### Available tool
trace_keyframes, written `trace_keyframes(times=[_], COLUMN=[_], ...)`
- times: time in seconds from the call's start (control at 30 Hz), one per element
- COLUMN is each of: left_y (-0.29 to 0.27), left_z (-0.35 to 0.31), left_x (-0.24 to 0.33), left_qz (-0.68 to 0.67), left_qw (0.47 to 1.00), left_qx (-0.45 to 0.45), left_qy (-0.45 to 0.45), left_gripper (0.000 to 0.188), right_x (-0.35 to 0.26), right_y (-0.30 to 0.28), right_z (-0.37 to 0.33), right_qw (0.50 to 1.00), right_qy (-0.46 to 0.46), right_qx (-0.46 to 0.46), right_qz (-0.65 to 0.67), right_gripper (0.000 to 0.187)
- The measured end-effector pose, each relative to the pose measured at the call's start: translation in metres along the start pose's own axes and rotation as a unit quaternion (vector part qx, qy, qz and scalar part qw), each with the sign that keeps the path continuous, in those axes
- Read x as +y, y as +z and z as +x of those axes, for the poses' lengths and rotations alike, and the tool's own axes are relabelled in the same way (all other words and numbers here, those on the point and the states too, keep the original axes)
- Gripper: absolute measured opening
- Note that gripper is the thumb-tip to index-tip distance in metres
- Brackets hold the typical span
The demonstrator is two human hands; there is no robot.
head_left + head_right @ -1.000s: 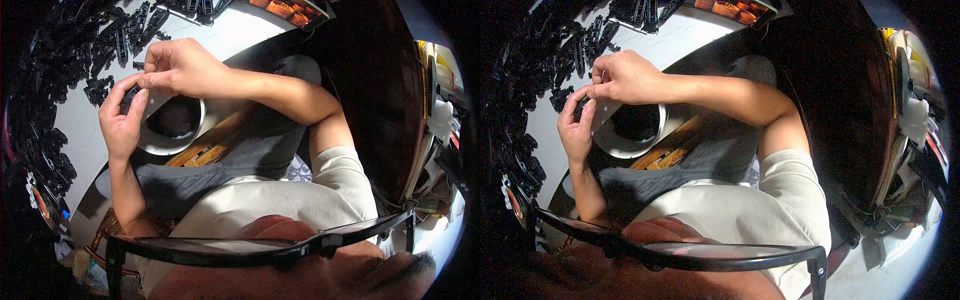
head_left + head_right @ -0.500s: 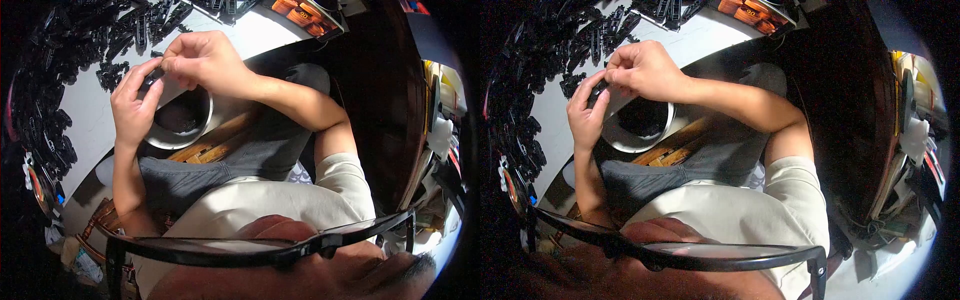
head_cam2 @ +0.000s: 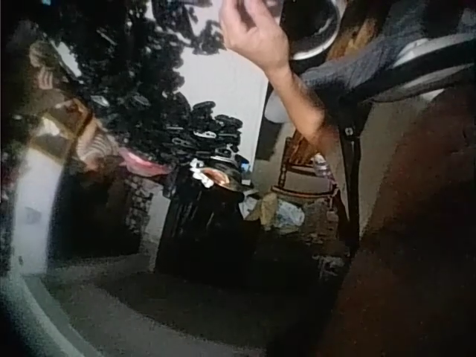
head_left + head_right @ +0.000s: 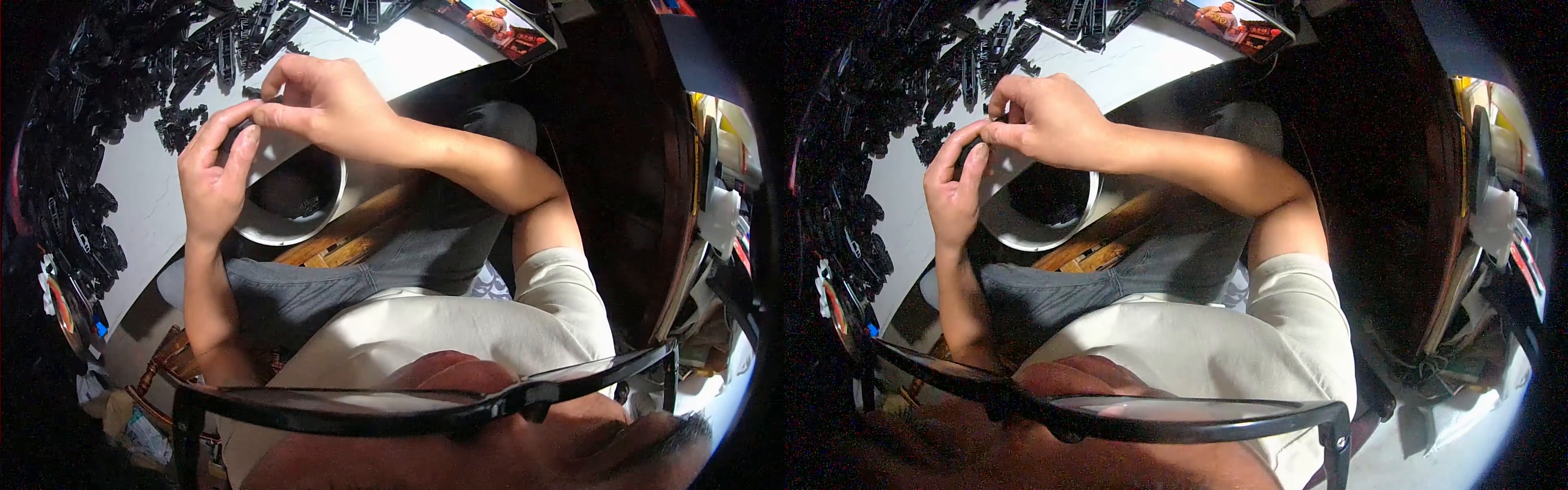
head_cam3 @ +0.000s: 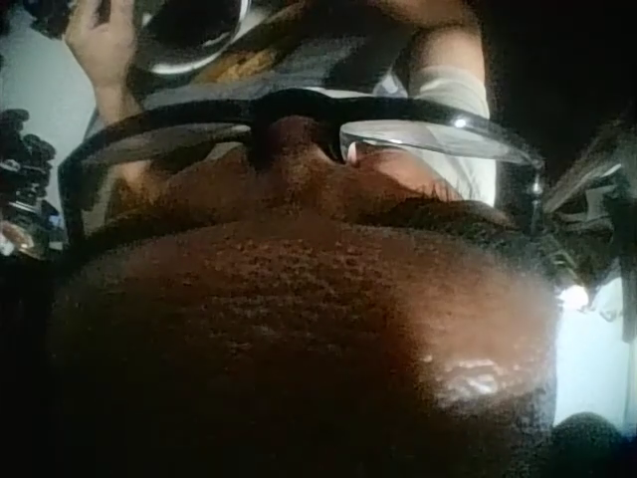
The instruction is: Assemble black lego pieces into a small structure.
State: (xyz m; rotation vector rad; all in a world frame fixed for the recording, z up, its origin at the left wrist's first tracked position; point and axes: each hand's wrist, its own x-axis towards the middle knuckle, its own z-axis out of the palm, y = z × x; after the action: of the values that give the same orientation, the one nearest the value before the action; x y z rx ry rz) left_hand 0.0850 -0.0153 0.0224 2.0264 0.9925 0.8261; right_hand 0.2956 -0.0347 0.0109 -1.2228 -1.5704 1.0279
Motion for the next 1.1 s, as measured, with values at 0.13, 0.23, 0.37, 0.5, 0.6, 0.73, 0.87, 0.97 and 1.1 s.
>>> trace_keyframes(times=[0.13,0.23,0.37,0.5,0.6,0.73,0.87,0.97,1.1], left_y=[-0.006,-0.008,-0.016,-0.035,-0.050,-0.077,-0.073,-0.057,-0.036], left_z=[-0.003,-0.006,-0.017,-0.024,-0.023,-0.016,-0.004,-0.006,-0.003], left_x=[0.004,0.007,0.007,0.008,-0.001,-0.049,-0.060,-0.070,-0.074], left_qz=[-0.186,-0.259,-0.277,-0.172,-0.091,0.225,0.298,0.319,0.348], left_qw=[0.975,0.952,0.944,0.968,0.988,0.957,0.942,0.945,0.935], left_qx=[-0.032,-0.064,-0.076,-0.122,0.036,0.183,0.150,0.064,0.069], left_qy=[-0.121,-0.149,-0.161,-0.139,-0.117,0.004,0.029,0.008,0.008], left_gripper=[0.030,0.034,0.036,0.030,0.017,0.028,0.047,0.068,0.063], right_x=[-0.003,0.003,-0.002,-0.007,-0.010,-0.004,0.009,0.016,0.015], right_y=[-0.010,-0.009,-0.005,-0.005,0.003,0.024,0.026,0.032,0.043], right_z=[0.002,0.002,-0.001,-0.009,-0.022,-0.022,-0.003,0.015,0.018], right_qw=[0.981,0.985,0.981,0.970,0.935,0.914,0.897,0.868,0.886], right_qy=[-0.087,-0.108,-0.132,-0.132,-0.142,-0.210,-0.292,-0.341,-0.272], right_qx=[0.000,-0.041,-0.084,-0.173,-0.270,-0.215,-0.024,0.024,0.005], right_qz=[-0.174,-0.130,-0.113,-0.109,-0.183,-0.272,-0.330,-0.361,-0.375], right_gripper=[0.037,0.035,0.033,0.034,0.032,0.035,0.023,0.028,0.032])
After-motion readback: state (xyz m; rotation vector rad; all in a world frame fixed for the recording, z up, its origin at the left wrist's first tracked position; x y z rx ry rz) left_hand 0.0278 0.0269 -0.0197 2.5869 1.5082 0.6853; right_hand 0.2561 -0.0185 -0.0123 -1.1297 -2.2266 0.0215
